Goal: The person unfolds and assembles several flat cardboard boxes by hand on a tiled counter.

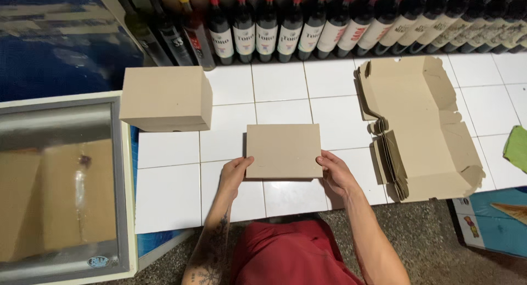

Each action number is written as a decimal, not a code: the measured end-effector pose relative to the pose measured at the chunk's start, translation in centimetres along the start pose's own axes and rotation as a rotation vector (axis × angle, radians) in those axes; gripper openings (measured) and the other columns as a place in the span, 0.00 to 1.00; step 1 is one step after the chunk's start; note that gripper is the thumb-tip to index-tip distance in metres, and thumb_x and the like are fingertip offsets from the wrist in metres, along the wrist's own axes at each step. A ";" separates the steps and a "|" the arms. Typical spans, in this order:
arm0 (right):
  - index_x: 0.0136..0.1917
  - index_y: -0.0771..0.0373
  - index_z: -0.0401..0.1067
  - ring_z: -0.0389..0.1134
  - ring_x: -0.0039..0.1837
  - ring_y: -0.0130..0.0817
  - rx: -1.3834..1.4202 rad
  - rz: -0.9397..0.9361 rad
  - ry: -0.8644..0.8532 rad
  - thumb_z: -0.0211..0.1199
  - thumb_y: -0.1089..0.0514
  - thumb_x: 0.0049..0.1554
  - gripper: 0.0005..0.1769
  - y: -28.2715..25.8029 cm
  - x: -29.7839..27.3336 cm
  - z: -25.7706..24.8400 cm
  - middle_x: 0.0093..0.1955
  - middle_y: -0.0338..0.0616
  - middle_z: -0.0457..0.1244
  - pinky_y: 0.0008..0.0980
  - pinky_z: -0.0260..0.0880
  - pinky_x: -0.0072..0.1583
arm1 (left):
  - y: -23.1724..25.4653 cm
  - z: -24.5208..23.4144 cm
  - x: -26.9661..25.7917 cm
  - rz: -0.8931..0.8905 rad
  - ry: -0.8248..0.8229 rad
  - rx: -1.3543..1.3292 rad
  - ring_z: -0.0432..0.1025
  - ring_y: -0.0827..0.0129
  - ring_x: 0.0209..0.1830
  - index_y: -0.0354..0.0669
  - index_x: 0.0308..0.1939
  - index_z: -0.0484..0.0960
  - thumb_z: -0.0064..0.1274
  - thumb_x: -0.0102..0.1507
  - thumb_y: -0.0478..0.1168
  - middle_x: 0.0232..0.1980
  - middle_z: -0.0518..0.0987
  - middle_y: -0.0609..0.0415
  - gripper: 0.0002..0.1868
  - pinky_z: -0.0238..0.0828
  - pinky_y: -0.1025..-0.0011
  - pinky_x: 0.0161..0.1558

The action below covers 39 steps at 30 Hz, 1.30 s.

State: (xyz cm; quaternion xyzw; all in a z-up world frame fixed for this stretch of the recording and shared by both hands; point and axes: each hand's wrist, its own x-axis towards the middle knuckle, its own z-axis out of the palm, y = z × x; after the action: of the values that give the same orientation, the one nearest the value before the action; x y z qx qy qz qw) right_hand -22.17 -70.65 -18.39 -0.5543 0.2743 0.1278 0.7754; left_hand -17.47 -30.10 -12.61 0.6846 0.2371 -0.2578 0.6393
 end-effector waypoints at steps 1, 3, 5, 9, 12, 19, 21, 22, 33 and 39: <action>0.84 0.58 0.75 0.79 0.58 0.38 0.001 0.005 0.003 0.78 0.52 0.66 0.36 -0.7 -0.9 0.5 0.61 0.44 0.76 0.43 0.78 0.60 | 0.0 -0.1 -0.1 -0.005 -0.002 0.002 0.75 0.47 0.83 0.37 0.78 0.86 0.75 0.70 0.61 0.77 0.84 0.37 0.41 0.76 0.51 0.76; 0.81 0.61 0.78 0.79 0.59 0.39 0.041 -0.045 0.009 0.80 0.55 0.61 0.37 -2.1 -2.5 1.7 0.62 0.45 0.76 0.40 0.80 0.62 | 0.1 -0.2 -0.2 0.016 -0.055 -0.045 0.76 0.49 0.80 0.33 0.79 0.85 0.76 0.71 0.63 0.75 0.85 0.36 0.44 0.77 0.54 0.72; 0.82 0.61 0.77 0.78 0.59 0.37 0.025 -0.060 0.007 0.81 0.56 0.60 0.39 -1.5 -1.4 0.3 0.62 0.44 0.75 0.41 0.81 0.62 | 0.5 -0.2 -0.5 0.033 -0.053 -0.092 0.77 0.54 0.75 0.32 0.79 0.83 0.76 0.70 0.60 0.71 0.84 0.40 0.43 0.78 0.60 0.66; 0.82 0.58 0.77 0.76 0.58 0.35 0.005 -0.067 -0.008 0.82 0.57 0.56 0.42 -3.7 -3.0 2.2 0.60 0.40 0.73 0.41 0.81 0.62 | 2.3 -0.2 -1.7 0.072 -0.080 -0.174 0.77 0.62 0.67 0.31 0.79 0.80 0.81 0.67 0.55 0.62 0.81 0.49 0.45 0.79 0.69 0.57; 0.82 0.56 0.77 0.77 0.59 0.39 0.005 -0.061 -0.026 0.81 0.58 0.57 0.41 -2.2 0.1 -0.3 0.60 0.43 0.73 0.46 0.83 0.63 | 3.3 -0.4 -1.8 0.060 -0.099 -0.203 0.78 0.60 0.67 0.30 0.80 0.77 0.82 0.66 0.53 0.62 0.80 0.49 0.47 0.82 0.65 0.58; 0.80 0.57 0.76 0.79 0.54 0.42 0.004 -0.049 -0.008 0.83 0.55 0.57 0.39 -3.4 1.3 -0.6 0.57 0.49 0.74 0.42 0.82 0.56 | 4.0 -0.2 0.8 0.028 -0.110 -0.233 0.84 0.60 0.60 0.36 0.67 0.81 0.81 0.67 0.47 0.57 0.82 0.53 0.32 0.87 0.66 0.54; 0.77 0.58 0.76 0.80 0.51 0.41 -0.049 -0.047 0.017 0.84 0.56 0.56 0.38 -3.9 1.2 -0.4 0.55 0.48 0.75 0.39 0.83 0.54 | 3.9 -0.1 1.4 0.029 -0.090 -0.224 0.84 0.62 0.59 0.37 0.66 0.80 0.84 0.64 0.47 0.55 0.82 0.53 0.35 0.86 0.66 0.54; 0.77 0.58 0.76 0.80 0.51 0.41 -0.048 -0.045 0.017 0.84 0.56 0.56 0.38 -4.6 0.8 0.1 0.55 0.48 0.75 0.39 0.83 0.54 | 4.2 -0.1 1.5 0.027 -0.089 -0.224 0.84 0.62 0.59 0.37 0.66 0.80 0.84 0.64 0.47 0.55 0.82 0.53 0.35 0.86 0.66 0.54; 0.77 0.63 0.74 0.82 0.53 0.44 -0.132 -0.063 0.150 0.84 0.59 0.56 0.38 -5.2 -0.1 0.3 0.60 0.48 0.77 0.39 0.82 0.52 | 6.0 0.6 -0.7 0.028 -0.040 -0.084 0.82 0.59 0.63 0.29 0.76 0.80 0.84 0.64 0.54 0.63 0.87 0.42 0.46 0.86 0.61 0.57; 0.72 0.61 0.80 0.79 0.60 0.50 -0.147 0.006 0.081 0.80 0.46 0.63 0.29 -6.1 -1.6 1.4 0.62 0.51 0.75 0.44 0.81 0.58 | 5.3 -0.1 -0.5 0.020 -0.121 -0.077 0.82 0.59 0.63 0.32 0.71 0.83 0.67 0.75 0.65 0.62 0.87 0.44 0.39 0.88 0.56 0.57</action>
State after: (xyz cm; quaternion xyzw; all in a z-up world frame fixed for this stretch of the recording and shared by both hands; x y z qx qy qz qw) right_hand -19.98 -71.32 -12.36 -0.6135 0.2972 0.1275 0.7204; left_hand -14.39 -30.41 -8.27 0.6449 0.2010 -0.2829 0.6809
